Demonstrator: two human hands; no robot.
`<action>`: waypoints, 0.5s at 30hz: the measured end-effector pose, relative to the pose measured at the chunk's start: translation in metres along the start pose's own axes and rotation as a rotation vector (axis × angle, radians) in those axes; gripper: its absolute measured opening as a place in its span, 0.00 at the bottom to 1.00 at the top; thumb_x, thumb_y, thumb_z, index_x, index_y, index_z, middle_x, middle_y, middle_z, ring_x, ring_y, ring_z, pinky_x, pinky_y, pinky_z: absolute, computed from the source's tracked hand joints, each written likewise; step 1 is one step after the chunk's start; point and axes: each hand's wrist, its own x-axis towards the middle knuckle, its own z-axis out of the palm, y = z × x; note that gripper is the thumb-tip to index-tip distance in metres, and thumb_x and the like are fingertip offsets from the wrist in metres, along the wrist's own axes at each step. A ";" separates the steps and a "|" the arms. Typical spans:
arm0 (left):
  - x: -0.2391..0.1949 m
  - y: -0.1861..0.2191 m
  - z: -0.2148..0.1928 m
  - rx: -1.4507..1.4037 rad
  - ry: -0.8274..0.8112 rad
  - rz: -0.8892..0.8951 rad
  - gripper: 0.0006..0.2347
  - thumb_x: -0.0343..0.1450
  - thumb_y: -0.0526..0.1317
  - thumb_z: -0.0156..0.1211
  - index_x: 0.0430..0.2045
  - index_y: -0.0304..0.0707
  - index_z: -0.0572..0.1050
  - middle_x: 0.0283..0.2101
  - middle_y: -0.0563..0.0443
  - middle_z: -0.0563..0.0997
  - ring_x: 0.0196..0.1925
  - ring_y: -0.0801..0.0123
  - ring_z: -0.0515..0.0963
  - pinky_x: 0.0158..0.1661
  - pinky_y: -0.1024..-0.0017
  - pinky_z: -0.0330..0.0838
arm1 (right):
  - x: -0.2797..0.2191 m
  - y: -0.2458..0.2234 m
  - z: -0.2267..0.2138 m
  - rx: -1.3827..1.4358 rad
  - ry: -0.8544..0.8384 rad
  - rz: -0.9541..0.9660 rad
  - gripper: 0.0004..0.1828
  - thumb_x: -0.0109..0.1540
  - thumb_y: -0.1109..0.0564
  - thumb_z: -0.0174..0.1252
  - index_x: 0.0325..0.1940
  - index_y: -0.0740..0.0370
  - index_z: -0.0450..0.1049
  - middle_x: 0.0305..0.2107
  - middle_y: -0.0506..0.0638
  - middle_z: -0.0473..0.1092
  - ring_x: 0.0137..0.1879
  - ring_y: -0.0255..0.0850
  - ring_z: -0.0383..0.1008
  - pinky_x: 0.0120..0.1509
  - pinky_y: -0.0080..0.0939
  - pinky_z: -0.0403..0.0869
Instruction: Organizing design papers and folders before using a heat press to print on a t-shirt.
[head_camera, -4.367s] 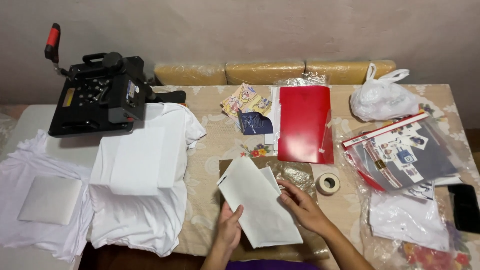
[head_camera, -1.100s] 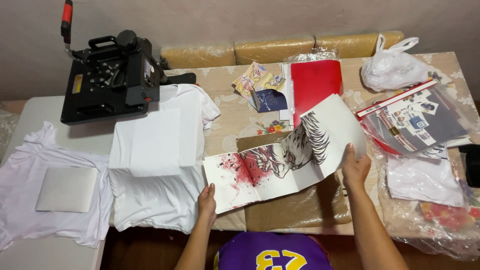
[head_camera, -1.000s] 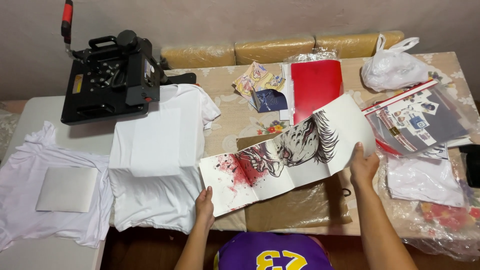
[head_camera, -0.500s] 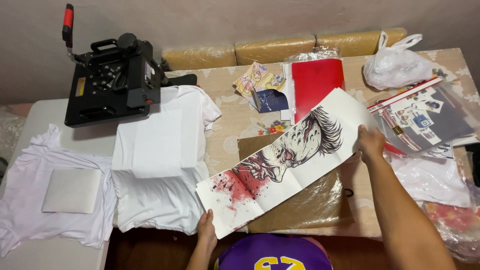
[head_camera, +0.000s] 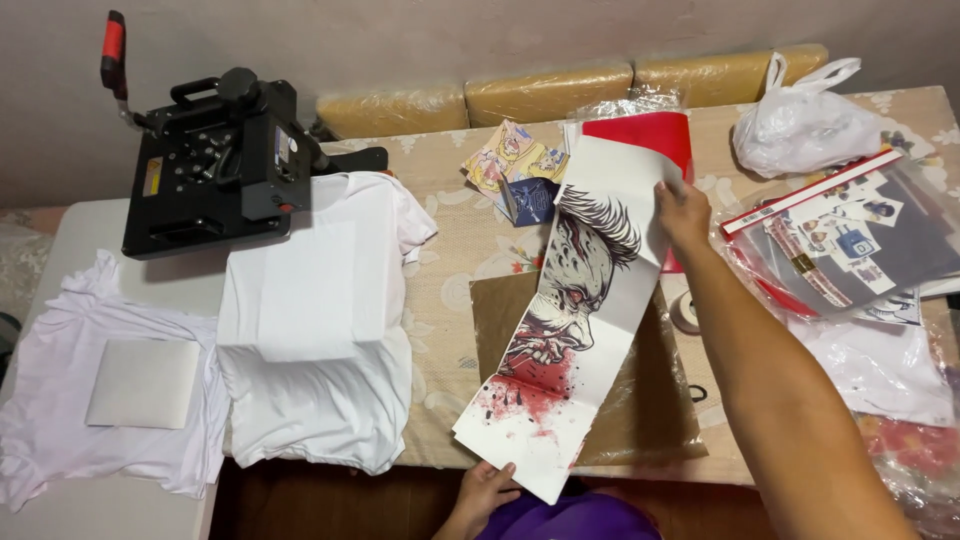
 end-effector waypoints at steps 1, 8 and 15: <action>0.000 -0.001 0.009 -0.005 -0.006 0.009 0.18 0.74 0.39 0.76 0.57 0.29 0.84 0.55 0.34 0.91 0.52 0.48 0.92 0.54 0.54 0.90 | -0.003 -0.006 0.004 0.029 -0.035 -0.027 0.23 0.76 0.38 0.58 0.57 0.59 0.82 0.48 0.57 0.81 0.53 0.51 0.80 0.54 0.54 0.75; 0.001 0.002 0.065 0.012 -0.080 -0.036 0.22 0.73 0.40 0.78 0.60 0.27 0.82 0.52 0.36 0.91 0.46 0.52 0.94 0.45 0.63 0.91 | -0.088 -0.058 -0.005 -0.026 -0.261 0.125 0.66 0.67 0.35 0.71 0.93 0.52 0.32 0.85 0.64 0.47 0.85 0.59 0.58 0.84 0.67 0.67; -0.015 0.001 0.081 0.072 -0.169 -0.086 0.23 0.74 0.37 0.78 0.64 0.31 0.79 0.53 0.36 0.92 0.43 0.53 0.94 0.40 0.65 0.91 | -0.169 0.040 0.009 0.026 -0.090 0.212 0.69 0.60 0.26 0.72 0.90 0.67 0.49 0.64 0.60 0.65 0.67 0.53 0.69 0.73 0.54 0.71</action>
